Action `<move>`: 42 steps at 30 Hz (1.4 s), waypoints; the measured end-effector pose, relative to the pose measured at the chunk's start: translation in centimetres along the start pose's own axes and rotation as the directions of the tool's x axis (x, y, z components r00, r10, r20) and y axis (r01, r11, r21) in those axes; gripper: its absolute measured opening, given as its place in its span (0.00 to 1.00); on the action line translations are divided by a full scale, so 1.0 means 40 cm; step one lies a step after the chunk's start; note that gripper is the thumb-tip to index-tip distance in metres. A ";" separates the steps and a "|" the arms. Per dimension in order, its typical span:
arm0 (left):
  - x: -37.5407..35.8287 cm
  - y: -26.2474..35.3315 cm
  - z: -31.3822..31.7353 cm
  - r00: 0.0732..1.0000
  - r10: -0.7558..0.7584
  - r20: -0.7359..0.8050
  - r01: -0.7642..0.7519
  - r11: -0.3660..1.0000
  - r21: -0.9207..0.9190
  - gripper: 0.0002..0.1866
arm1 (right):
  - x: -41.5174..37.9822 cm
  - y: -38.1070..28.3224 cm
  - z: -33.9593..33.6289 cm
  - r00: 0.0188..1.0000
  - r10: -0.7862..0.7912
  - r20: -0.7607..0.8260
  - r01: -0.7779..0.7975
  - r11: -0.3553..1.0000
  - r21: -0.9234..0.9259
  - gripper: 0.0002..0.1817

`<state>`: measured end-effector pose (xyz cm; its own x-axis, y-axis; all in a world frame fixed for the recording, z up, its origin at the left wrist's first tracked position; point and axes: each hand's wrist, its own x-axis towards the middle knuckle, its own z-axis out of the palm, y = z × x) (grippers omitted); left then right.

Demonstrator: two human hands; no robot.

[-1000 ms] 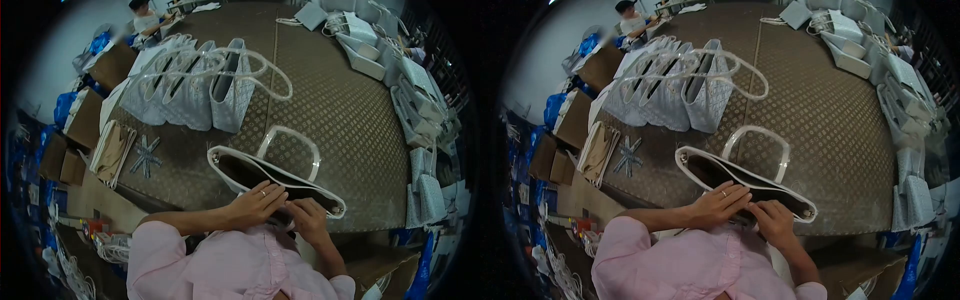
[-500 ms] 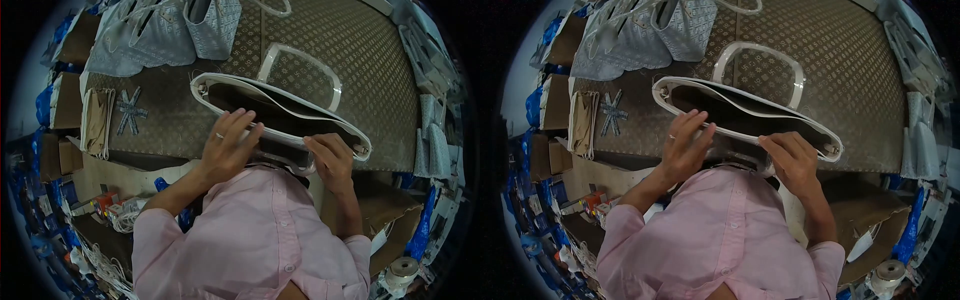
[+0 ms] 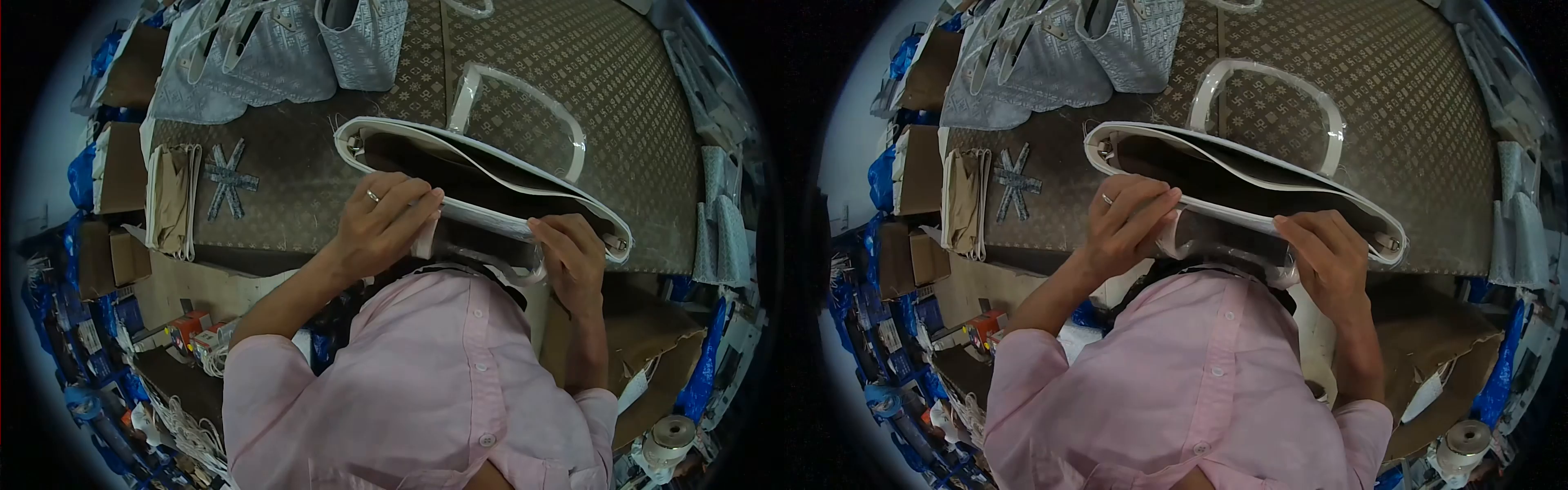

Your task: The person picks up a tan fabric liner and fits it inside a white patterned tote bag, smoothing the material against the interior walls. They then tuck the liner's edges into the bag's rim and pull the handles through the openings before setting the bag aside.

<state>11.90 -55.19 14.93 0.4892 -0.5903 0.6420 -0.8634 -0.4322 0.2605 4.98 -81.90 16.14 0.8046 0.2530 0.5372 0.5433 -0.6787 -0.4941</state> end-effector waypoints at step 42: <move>0.193 -0.063 -0.059 0.675 0.179 0.716 0.033 0.962 -0.271 0.18 | 0.036 -0.061 -0.006 0.999 -0.047 0.001 0.046 0.988 -0.146 0.17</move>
<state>17.57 -57.05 20.94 0.2645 -0.9637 -0.0363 -0.8480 -0.2503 0.4671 4.76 -80.05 18.30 0.7786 0.2854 0.5588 0.5394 -0.7595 -0.3636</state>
